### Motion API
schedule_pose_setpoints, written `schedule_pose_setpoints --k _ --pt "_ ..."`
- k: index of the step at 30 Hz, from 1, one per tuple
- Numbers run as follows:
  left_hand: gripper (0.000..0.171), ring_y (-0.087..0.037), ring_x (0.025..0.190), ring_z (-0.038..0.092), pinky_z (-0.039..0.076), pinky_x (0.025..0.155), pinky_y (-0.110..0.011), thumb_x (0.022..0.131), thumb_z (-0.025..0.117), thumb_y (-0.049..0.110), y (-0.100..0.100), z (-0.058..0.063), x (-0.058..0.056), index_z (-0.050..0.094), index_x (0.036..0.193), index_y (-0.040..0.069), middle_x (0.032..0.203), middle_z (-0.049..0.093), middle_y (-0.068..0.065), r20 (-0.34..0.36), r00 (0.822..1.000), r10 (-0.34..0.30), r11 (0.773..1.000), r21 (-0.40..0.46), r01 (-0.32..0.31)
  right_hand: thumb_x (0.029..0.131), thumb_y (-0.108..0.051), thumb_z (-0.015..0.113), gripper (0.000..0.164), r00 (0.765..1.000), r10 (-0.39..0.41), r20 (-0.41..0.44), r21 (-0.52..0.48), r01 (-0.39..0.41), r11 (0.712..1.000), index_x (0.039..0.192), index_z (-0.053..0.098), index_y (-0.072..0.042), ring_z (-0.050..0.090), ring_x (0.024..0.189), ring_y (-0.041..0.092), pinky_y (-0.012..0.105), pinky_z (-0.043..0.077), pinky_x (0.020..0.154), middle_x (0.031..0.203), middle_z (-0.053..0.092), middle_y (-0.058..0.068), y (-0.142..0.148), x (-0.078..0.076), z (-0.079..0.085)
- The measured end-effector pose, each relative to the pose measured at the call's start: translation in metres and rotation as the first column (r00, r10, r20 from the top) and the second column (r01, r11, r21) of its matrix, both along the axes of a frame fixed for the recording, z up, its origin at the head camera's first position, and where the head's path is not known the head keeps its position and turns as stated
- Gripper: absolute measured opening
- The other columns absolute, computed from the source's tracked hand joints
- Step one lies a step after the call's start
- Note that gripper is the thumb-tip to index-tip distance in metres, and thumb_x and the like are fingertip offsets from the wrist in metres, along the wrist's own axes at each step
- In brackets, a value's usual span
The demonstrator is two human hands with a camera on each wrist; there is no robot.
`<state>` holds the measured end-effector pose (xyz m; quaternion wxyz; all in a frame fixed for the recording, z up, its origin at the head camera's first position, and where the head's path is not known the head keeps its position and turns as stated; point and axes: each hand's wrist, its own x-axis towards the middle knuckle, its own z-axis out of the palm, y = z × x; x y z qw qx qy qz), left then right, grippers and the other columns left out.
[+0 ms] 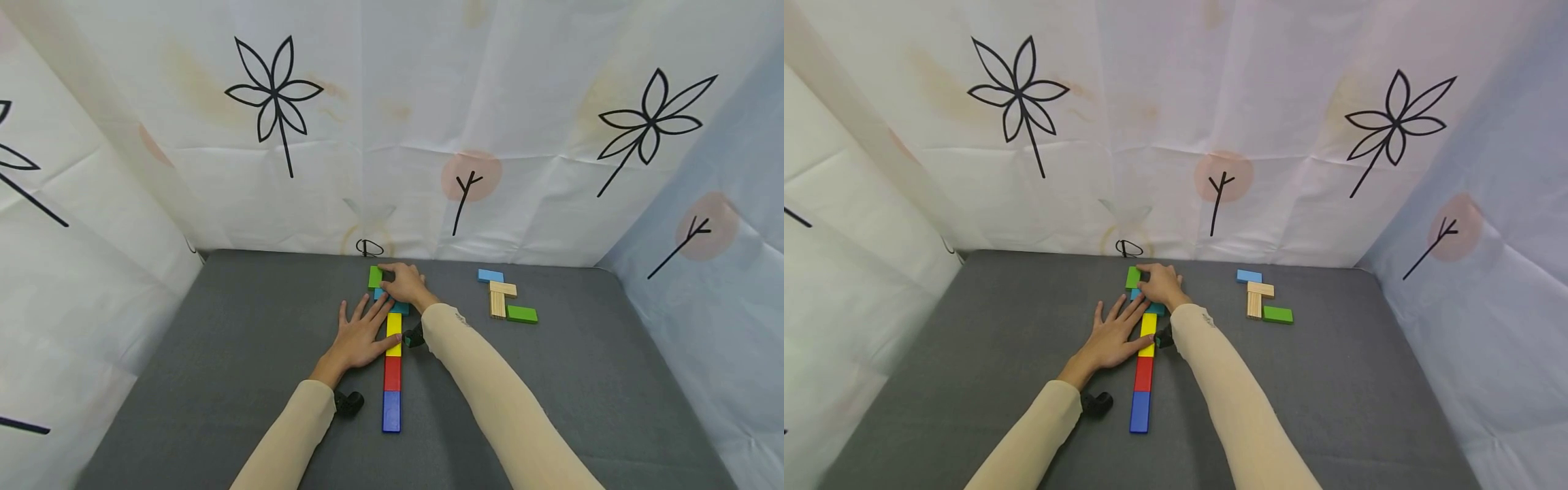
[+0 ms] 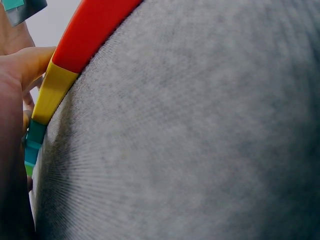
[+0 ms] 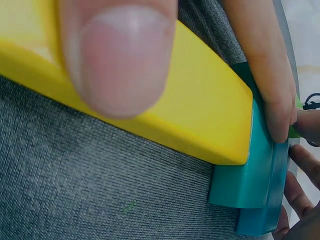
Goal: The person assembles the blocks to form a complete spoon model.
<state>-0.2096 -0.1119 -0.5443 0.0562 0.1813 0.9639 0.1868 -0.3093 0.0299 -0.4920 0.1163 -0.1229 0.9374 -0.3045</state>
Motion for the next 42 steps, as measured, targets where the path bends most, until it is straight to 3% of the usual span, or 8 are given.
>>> schedule_pose_setpoints --k 6,11,18,25,36,42 --pt "0.08 -0.029 0.156 0.001 -0.014 0.113 -0.067 0.099 0.036 0.071 0.001 0.003 0.0 0.019 0.164 0.028 0.169 0.003 0.011 0.006 1.0 -0.002 1.0 -0.007 0.002 0.102 -0.022 0.065 0.047 1.0 0.004 0.011 -0.03 -0.004 1.0 0.147 0.056 -0.024 0.034 0.141 0.04 0.066 0.017 0.114 0.152 0.05 0.008 0.003 0.0 0.002" --pt "0.08 -0.03 0.156 0.003 -0.013 0.113 -0.068 0.099 0.039 0.069 0.002 0.004 0.002 0.021 0.164 0.026 0.17 0.007 0.009 -0.01 1.0 -0.001 1.0 0.012 0.002 0.102 -0.021 0.063 0.046 1.0 0.018 0.004 -0.134 -0.017 0.991 0.148 0.056 -0.018 0.036 0.142 0.041 0.068 0.018 0.114 0.152 0.05 0.01 0.01 0.002 -0.001" --pt "0.08 -0.031 0.156 0.003 -0.012 0.114 -0.069 0.099 0.038 0.069 0.003 0.004 0.003 0.018 0.164 0.028 0.17 0.005 0.01 -0.01 1.0 0.004 1.0 0.002 -0.004 0.101 -0.013 0.065 0.048 0.998 0.064 -0.024 -0.359 -0.068 0.931 0.148 0.054 -0.008 0.056 0.125 0.037 0.051 0.048 0.101 0.145 0.056 0.017 0.027 0.013 -0.001" --pt "0.082 -0.031 0.156 0.002 -0.013 0.114 -0.068 0.098 0.038 0.071 0.002 0.005 0.004 0.016 0.164 0.027 0.17 0.006 0.009 0.001 1.0 0.019 1.0 -0.009 -0.019 0.1 -0.014 0.067 0.052 0.996 0.064 -0.062 -0.442 -0.085 0.893 0.149 0.052 -0.006 0.054 0.126 0.04 0.054 0.047 0.101 0.145 0.055 0.019 0.051 0.031 0.001" --pt "0.083 -0.033 0.156 0.005 -0.011 0.114 -0.069 0.098 0.041 0.071 0.003 0.007 0.006 0.019 0.164 0.026 0.17 0.009 0.007 -0.014 1.0 0.014 1.0 0.001 -0.014 0.098 -0.016 0.07 0.052 0.985 -0.019 -0.174 -0.487 -0.069 0.87 0.145 0.054 -0.003 0.054 0.121 0.044 0.06 0.044 0.099 0.138 0.058 0.024 0.109 0.06 0.003" --pt "0.083 -0.031 0.156 0.003 -0.013 0.114 -0.068 0.098 0.039 0.07 0.002 0.005 0.007 0.016 0.164 0.026 0.17 0.007 0.008 -0.016 1.0 0.007 1.0 0.001 -0.007 0.096 -0.018 0.072 0.052 0.968 -0.148 -0.201 -0.478 0.035 0.877 0.144 0.056 -0.006 0.051 0.122 0.044 0.06 0.042 0.096 0.138 0.058 0.021 0.143 0.078 0.003"
